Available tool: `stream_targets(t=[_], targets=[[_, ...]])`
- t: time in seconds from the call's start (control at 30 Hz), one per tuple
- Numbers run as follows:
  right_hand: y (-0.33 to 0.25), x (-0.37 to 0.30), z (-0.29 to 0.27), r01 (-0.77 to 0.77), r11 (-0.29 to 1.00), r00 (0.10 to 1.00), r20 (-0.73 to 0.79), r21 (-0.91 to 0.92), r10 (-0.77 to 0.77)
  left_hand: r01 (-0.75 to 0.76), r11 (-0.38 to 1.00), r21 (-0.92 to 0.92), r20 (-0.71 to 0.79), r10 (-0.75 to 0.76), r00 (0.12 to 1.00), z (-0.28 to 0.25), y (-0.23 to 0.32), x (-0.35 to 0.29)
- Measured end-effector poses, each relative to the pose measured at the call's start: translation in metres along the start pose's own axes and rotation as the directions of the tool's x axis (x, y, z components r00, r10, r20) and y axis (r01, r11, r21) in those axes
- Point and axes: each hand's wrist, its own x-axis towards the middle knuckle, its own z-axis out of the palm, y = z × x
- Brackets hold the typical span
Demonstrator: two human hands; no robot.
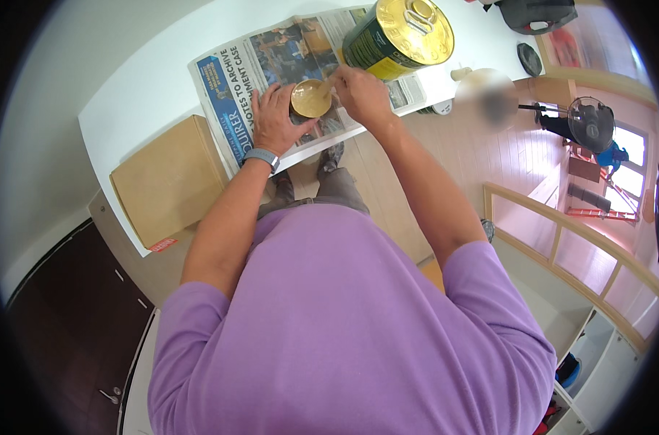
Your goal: The person stirs a yellow substance in a small container using a wooden stick. They then transfer some of the substance into a smaller cup and continue stirring. The person also opens a larger paint can and uses the stick to scoop more substance into the small cup.
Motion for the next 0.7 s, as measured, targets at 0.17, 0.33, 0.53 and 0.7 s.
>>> stream_targets(t=[0.17, 0.33, 0.53, 0.7], targets=[[-0.017, -0.006, 0.006, 0.011, 1.000, 0.997, 0.079, -0.008, -0.010, 0.020, 1.000, 0.009, 0.035, -0.021, 0.999, -0.002, 0.001, -0.001], [-0.004, -0.001, 0.002, -0.010, 1.000, 1.000, -0.008, 0.013, 0.010, 0.014, 1.000, 0.000, 0.014, -0.014, 1.000, -0.001, 0.003, -0.001], [-0.003, -0.005, 0.008, 0.031, 0.999, 0.999, 0.022, -0.015, -0.031, -0.008, 1.000, 0.007, 0.013, 0.008, 1.000, 0.002, 0.002, -0.002], [-0.009, 0.002, 0.011, 0.037, 0.995, 0.999, -0.038, 0.098, -0.033, 0.002, 1.000, 0.013, 0.016, -0.002, 1.000, 0.002, 0.001, -0.001]])
